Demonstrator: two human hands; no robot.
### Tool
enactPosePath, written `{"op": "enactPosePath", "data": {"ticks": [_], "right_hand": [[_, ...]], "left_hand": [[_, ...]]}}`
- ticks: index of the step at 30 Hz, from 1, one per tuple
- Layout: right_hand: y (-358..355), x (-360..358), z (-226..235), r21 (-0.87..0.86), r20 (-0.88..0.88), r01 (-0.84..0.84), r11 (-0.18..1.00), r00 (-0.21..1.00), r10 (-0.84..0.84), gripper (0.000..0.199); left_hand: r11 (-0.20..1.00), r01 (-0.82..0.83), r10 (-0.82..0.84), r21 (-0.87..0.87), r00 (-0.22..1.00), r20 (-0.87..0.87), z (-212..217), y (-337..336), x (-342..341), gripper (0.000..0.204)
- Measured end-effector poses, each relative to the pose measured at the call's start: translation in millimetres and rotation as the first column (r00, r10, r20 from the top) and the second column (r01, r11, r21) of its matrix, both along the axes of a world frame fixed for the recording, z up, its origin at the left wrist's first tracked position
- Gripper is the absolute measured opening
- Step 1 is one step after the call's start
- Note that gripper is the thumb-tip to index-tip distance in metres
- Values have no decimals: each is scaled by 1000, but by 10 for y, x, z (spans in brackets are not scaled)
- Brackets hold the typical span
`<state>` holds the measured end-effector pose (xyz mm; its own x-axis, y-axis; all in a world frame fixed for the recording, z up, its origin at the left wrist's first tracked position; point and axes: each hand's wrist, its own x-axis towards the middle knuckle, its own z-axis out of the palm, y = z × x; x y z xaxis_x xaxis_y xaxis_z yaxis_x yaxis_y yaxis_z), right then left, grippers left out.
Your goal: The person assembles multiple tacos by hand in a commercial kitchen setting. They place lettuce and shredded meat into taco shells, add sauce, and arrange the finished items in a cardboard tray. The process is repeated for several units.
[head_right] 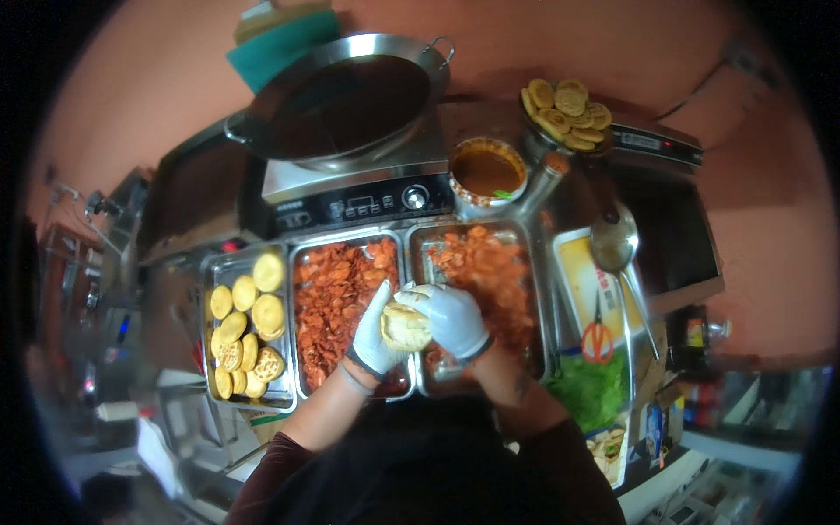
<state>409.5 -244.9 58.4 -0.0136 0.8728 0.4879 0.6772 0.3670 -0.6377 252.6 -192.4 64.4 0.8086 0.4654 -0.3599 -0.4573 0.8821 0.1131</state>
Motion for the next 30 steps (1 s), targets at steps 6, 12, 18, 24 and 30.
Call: {"op": "enactPosePath", "data": {"ticks": [6, 12, 18, 24, 30], "right_hand": [[376, 1177, -131, -254, -635, 88, 963, 736, -235, 43], [921, 2071, -265, -117, 20, 409, 905, 912, -409, 28], [948, 1984, 303, 63, -3, 382, 922, 924, -383, 18], [499, 1827, 268, 176, 171, 326, 929, 919, -355, 21], [233, 1572, 379, 103, -265, 300, 948, 927, -265, 21]], "left_hand": [[992, -98, 96, -77, 995, -28, -117, 263, 274, 60], [983, -141, 140, -119, 990, -16, -86, 570, 659, 59], [964, -227, 223, -139, 974, -43, -319, 774, 844, 60], [947, -228, 223, -228, 974, -45, -438, 884, 1002, 63], [948, -274, 264, -163, 961, -78, -375, 864, 1064, 69]]}}
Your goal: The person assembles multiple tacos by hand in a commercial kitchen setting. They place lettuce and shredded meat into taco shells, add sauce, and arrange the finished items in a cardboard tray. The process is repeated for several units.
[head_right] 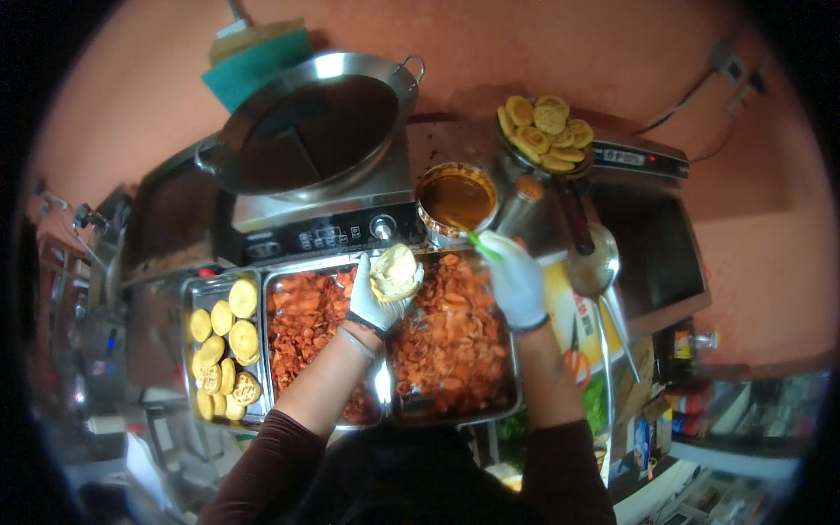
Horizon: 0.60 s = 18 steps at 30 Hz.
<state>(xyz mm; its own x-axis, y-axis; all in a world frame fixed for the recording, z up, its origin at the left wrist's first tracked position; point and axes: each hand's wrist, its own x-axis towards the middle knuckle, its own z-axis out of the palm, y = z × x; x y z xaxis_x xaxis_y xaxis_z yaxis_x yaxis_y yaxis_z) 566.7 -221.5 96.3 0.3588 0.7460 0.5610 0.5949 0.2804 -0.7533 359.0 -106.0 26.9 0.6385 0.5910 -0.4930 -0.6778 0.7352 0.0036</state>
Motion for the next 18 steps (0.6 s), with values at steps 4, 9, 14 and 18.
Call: {"op": "enactPosePath", "data": {"ticks": [4, 9, 14, 18], "right_hand": [[-387, -418, 186, 121, -344, -109, 987, 928, 144, 26], [-558, -874, 320, -243, 192, -79, 967, 973, 128, 32], [-565, -1163, 267, -91, 275, -179, 980, 941, 197, 32], [-668, -1255, 427, -226, 468, -222, 948, 829, 306, 36]], "left_hand": [[998, -41, 43, -49, 998, 48, 57, 40, -114, 65], [999, 19, -19, 33, 1000, 1, 211, -65, -236, 74], [998, 31, -35, 58, 996, 78, 198, -174, -428, 72], [992, 86, -94, 91, 992, 82, 140, -272, -579, 72]]}}
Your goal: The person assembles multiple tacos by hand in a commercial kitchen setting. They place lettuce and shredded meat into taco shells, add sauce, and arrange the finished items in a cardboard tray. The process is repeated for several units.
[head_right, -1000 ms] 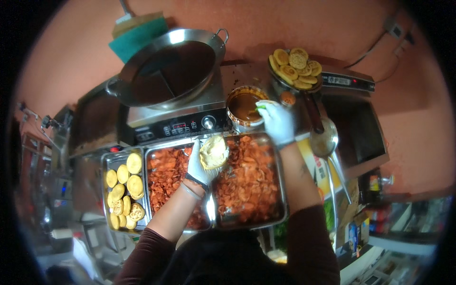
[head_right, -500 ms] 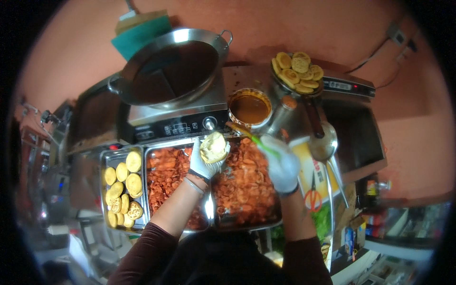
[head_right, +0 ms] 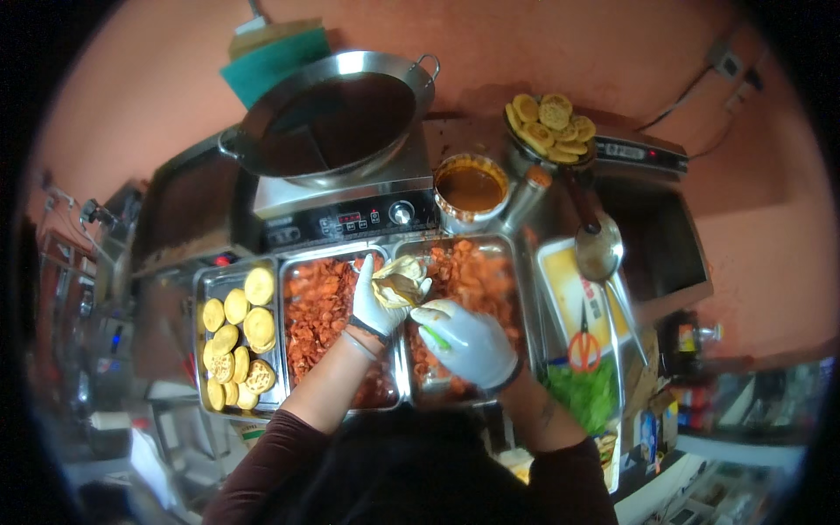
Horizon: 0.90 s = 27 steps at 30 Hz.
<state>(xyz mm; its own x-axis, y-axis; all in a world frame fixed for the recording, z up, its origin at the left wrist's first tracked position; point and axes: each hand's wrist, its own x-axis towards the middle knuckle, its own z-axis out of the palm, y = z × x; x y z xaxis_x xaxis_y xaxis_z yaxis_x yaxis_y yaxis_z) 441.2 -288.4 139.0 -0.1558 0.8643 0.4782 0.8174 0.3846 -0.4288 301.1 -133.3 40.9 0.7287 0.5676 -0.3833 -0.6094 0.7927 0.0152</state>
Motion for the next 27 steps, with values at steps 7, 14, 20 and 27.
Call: {"op": "enactPosePath", "data": {"ticks": [7, 14, 20, 27], "right_hand": [[-156, -103, 188, -117, 62, -156, 981, 985, 164, 33], [-188, -7, 206, -97, -245, -60, 993, 969, 34, 26], [-83, -166, 177, -21, -290, 88, 996, 953, -90, 24], [-126, -143, 112, -85, -340, -71, 994, 940, 38, 25]], "left_hand": [[997, 52, -55, -60, 997, -59, 75, -88, -139, 61], [994, 82, -76, 74, 994, -73, -47, -140, -343, 61], [996, 58, -57, 64, 998, -13, -82, -297, -400, 47], [998, 1, -6, -63, 997, -72, -97, -261, -496, 48]]}}
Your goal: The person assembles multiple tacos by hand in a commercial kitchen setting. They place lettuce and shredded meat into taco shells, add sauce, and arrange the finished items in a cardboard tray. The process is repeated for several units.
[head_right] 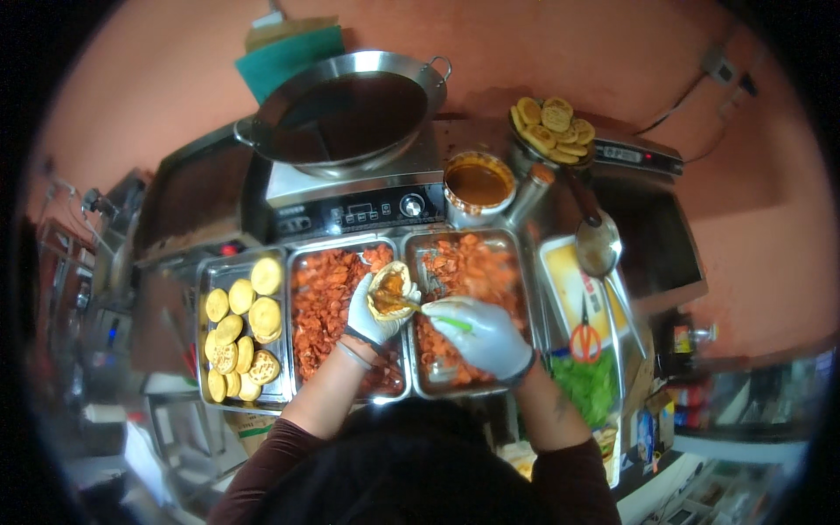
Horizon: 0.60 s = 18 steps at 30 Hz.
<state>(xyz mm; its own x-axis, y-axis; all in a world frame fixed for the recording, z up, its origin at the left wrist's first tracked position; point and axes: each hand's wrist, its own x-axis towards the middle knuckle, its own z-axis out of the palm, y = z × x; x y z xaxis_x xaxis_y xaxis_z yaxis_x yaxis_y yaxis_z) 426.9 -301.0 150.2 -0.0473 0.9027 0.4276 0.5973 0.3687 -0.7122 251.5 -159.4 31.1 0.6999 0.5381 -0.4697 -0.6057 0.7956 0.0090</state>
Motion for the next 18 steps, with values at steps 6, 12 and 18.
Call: {"op": "enactPosePath", "data": {"ticks": [6, 12, 18], "right_hand": [[165, -3, 56, 47, -81, 107, 993, 991, -103, 25], [591, 809, -222, 295, 193, 385, 875, 872, -449, 23], [884, 1504, -895, -10, -63, 647, 762, 761, -646, 34]], "left_hand": [[999, 19, -20, 33, 999, 34, -171, -19, -58, 52], [997, -49, 46, -63, 998, -42, -43, -23, -154, 55], [996, 46, -46, -70, 999, 0, 80, -126, -50, 51]]}}
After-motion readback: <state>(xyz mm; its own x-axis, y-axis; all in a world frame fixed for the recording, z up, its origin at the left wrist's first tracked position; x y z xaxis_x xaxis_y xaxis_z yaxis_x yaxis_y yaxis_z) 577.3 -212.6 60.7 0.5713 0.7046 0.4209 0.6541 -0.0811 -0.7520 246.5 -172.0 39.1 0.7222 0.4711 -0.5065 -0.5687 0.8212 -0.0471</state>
